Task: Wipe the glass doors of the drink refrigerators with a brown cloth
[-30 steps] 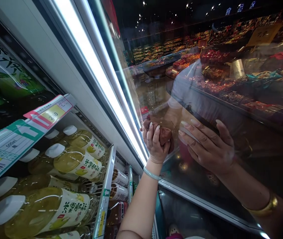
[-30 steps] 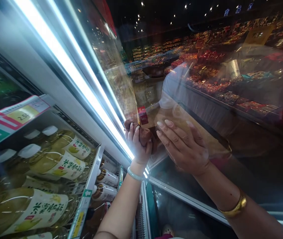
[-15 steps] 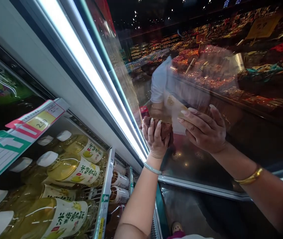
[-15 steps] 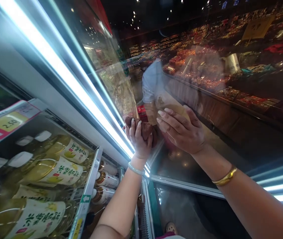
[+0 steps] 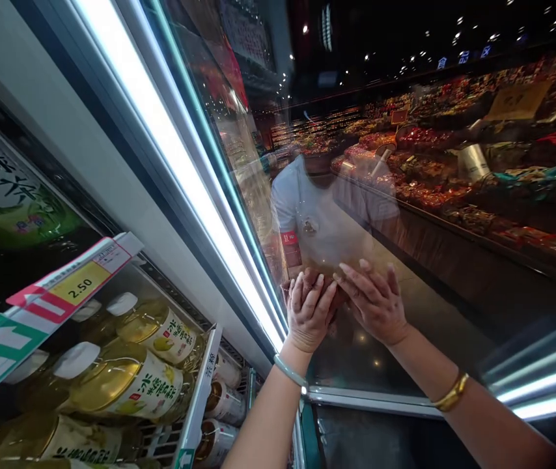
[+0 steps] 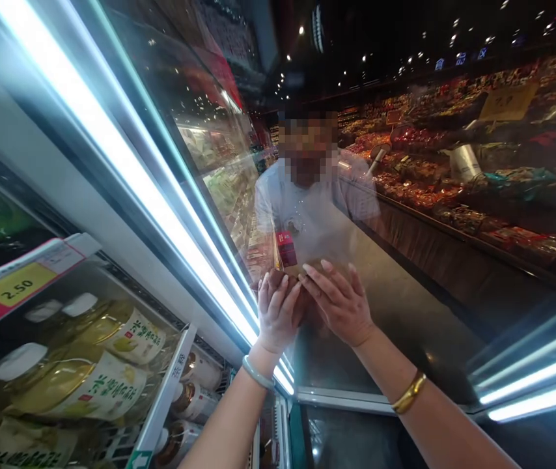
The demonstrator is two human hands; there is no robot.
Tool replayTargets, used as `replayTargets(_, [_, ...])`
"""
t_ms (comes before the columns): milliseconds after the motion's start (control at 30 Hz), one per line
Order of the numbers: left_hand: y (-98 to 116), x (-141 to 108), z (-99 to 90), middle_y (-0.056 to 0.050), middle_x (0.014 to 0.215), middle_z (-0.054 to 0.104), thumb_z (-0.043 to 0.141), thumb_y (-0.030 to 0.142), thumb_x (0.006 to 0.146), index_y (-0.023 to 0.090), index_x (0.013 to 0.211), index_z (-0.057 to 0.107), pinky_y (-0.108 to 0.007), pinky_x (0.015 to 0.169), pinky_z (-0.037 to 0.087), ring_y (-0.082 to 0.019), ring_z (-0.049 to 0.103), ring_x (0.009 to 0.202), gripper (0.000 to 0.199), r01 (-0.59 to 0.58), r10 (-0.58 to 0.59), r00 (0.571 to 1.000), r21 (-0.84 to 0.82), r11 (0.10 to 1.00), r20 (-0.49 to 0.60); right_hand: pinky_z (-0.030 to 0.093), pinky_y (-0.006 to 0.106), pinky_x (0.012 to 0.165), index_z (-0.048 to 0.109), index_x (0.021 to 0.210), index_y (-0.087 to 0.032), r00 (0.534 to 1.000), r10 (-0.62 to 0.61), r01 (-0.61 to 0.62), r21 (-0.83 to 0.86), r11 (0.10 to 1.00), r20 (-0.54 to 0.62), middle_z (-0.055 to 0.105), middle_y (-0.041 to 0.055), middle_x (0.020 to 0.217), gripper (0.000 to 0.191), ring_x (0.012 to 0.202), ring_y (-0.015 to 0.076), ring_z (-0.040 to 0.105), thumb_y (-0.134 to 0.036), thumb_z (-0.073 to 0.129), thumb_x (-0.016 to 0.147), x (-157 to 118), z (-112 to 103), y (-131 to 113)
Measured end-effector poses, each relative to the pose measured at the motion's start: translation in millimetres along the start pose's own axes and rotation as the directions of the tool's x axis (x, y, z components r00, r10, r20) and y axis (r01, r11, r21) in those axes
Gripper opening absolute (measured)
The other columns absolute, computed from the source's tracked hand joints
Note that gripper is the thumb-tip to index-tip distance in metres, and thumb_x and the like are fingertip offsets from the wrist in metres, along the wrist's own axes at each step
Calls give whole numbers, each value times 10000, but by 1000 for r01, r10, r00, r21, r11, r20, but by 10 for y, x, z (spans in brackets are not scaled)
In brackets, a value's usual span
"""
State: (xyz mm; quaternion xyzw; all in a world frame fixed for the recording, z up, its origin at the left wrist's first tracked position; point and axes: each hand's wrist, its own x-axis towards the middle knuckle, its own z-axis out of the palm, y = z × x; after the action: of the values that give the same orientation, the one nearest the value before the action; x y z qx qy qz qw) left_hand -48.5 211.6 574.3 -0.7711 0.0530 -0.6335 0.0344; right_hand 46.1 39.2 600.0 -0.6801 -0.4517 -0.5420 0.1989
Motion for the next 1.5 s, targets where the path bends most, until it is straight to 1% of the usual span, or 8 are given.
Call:
replayTargets(200, [-106,10,-9,-205,1546,609,656,227,976,179,1539,557,-623,1319,348,-353,356,1630,574,265,-254,961,108,958,-108,155,435,1398,617,1482,-331,995,77,-74,50,996,-61,735,27,1396,601,1456,180,580,-204,782,919,-70,196,-58])
replayTargets(433, [12,-346,152,-41,1278,794,761,161,937,323,1354,729,-481,1330,393,-266,482,1566,449,-1,0,997,18,1000,73,159,434,1403,534,1563,-302,991,118,-113,79,990,-68,722,22,1416,628,1627,169,333,-173,698,970,-222,384,-8])
replayTargets(633, [37,-206,169,-200,1585,576,724,183,966,192,1526,563,-658,1335,299,-360,348,1634,582,269,-259,962,143,952,-85,137,429,1410,458,1613,-299,993,102,-96,90,991,-59,699,17,1454,731,1647,152,277,-213,755,950,-223,440,-3])
replayTargets(800, [265,-404,297,-134,1441,707,678,166,994,225,1386,682,-518,1362,329,-297,322,1646,396,116,-124,991,149,982,47,66,459,1413,499,1589,-261,995,85,-75,149,986,-57,705,14,1443,591,1673,151,179,-178,627,1018,-203,447,53])
replayTargets(900, [198,-322,283,-122,1447,706,691,264,1007,256,1414,672,-582,1345,343,-334,317,1647,408,44,-58,991,118,992,119,118,400,1408,522,1576,-247,999,-38,38,146,989,-6,636,-2,1531,563,1678,153,152,-163,583,1023,-207,395,224])
replayTargets(1067, [412,-417,352,-219,1742,363,592,314,1052,151,1682,316,-521,1390,211,-285,242,1678,707,470,-468,882,167,867,-52,193,368,1398,490,1597,-235,982,-187,180,123,976,41,495,-25,1655,588,1686,171,112,-193,607,1022,-234,346,443])
replayTargets(1233, [741,-771,456,-212,1565,607,537,231,1049,170,1582,505,-567,1331,334,-299,260,1664,537,281,-307,938,163,946,160,54,345,1416,475,1605,-235,985,-171,164,128,978,40,472,-66,1666,539,1683,122,73,-200,507,1068,-278,313,434])
replayTargets(1500, [599,-230,587,-215,1723,403,576,275,1037,171,1715,252,-563,1371,236,-298,253,1673,759,385,-373,923,210,899,-97,-48,473,1403,483,1595,-310,998,-64,64,65,996,3,433,-48,1690,584,1684,156,96,-167,563,1034,-498,284,647])
